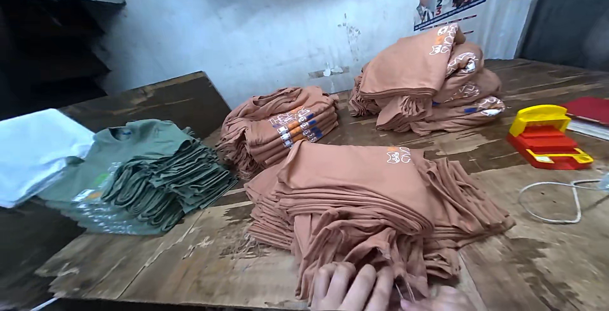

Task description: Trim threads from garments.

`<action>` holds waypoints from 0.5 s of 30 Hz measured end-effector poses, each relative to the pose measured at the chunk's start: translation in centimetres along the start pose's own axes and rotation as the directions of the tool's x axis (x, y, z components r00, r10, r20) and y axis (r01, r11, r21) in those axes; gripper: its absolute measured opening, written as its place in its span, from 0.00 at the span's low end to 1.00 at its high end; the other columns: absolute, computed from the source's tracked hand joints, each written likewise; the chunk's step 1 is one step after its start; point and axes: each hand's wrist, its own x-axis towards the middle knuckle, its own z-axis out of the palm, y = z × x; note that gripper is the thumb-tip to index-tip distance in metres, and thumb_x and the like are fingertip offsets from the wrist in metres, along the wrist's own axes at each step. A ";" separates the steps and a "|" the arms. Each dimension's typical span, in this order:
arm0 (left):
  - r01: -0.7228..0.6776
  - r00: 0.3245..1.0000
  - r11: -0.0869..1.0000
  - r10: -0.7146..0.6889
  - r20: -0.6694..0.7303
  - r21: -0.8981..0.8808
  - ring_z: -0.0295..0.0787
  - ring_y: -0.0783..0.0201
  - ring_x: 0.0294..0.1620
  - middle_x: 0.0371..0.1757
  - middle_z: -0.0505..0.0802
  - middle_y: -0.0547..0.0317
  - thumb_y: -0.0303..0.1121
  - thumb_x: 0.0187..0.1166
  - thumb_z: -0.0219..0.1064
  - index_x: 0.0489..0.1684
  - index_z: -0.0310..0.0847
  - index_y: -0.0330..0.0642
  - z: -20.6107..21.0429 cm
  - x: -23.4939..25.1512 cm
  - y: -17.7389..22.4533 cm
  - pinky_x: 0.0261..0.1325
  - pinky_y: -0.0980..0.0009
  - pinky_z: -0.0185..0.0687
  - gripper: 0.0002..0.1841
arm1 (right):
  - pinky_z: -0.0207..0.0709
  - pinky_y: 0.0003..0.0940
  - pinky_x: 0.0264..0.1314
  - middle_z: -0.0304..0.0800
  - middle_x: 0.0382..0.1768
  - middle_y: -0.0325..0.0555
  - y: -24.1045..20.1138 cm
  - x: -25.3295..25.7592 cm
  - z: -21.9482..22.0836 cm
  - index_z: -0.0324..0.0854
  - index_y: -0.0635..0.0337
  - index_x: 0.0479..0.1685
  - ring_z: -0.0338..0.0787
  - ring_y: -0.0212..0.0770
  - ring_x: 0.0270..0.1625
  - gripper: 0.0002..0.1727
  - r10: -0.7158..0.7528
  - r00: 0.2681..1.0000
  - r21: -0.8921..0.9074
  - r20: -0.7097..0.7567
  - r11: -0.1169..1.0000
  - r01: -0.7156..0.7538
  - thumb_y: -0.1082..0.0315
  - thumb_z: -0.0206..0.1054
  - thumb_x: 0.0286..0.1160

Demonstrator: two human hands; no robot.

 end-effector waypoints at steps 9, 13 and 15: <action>0.035 0.999 0.999 -0.035 -0.020 0.011 0.81 0.66 0.44 0.40 0.93 0.71 0.39 0.76 0.72 0.44 0.93 0.62 0.0 0.1 -0.6 0.54 0.64 0.67 0.06 | 0.82 0.23 0.63 0.89 0.41 0.36 1.0 0.9 1.3 0.92 0.50 0.42 0.88 0.29 0.54 0.03 0.102 0.995 -0.045 -0.019 0.994 -0.103 0.65 0.75 0.76; -0.076 0.997 0.997 0.076 -0.003 0.030 0.80 0.63 0.46 0.43 0.93 0.65 0.37 0.80 0.69 0.51 0.93 0.59 -0.4 0.2 0.1 0.59 0.63 0.66 0.09 | 0.79 0.29 0.64 0.88 0.40 0.39 0.2 0.0 0.6 0.91 0.54 0.40 0.87 0.34 0.52 0.03 0.022 1.000 -0.016 -0.019 1.000 -0.023 0.69 0.71 0.77; -0.120 0.993 0.992 0.120 0.023 0.036 0.80 0.63 0.45 0.43 0.93 0.66 0.37 0.80 0.68 0.52 0.93 0.59 -0.1 0.2 0.2 0.57 0.63 0.67 0.09 | 0.78 0.29 0.66 0.88 0.41 0.39 -0.1 -0.2 0.7 0.91 0.54 0.39 0.87 0.33 0.53 0.04 0.034 0.999 -0.018 -0.016 0.999 -0.034 0.68 0.71 0.78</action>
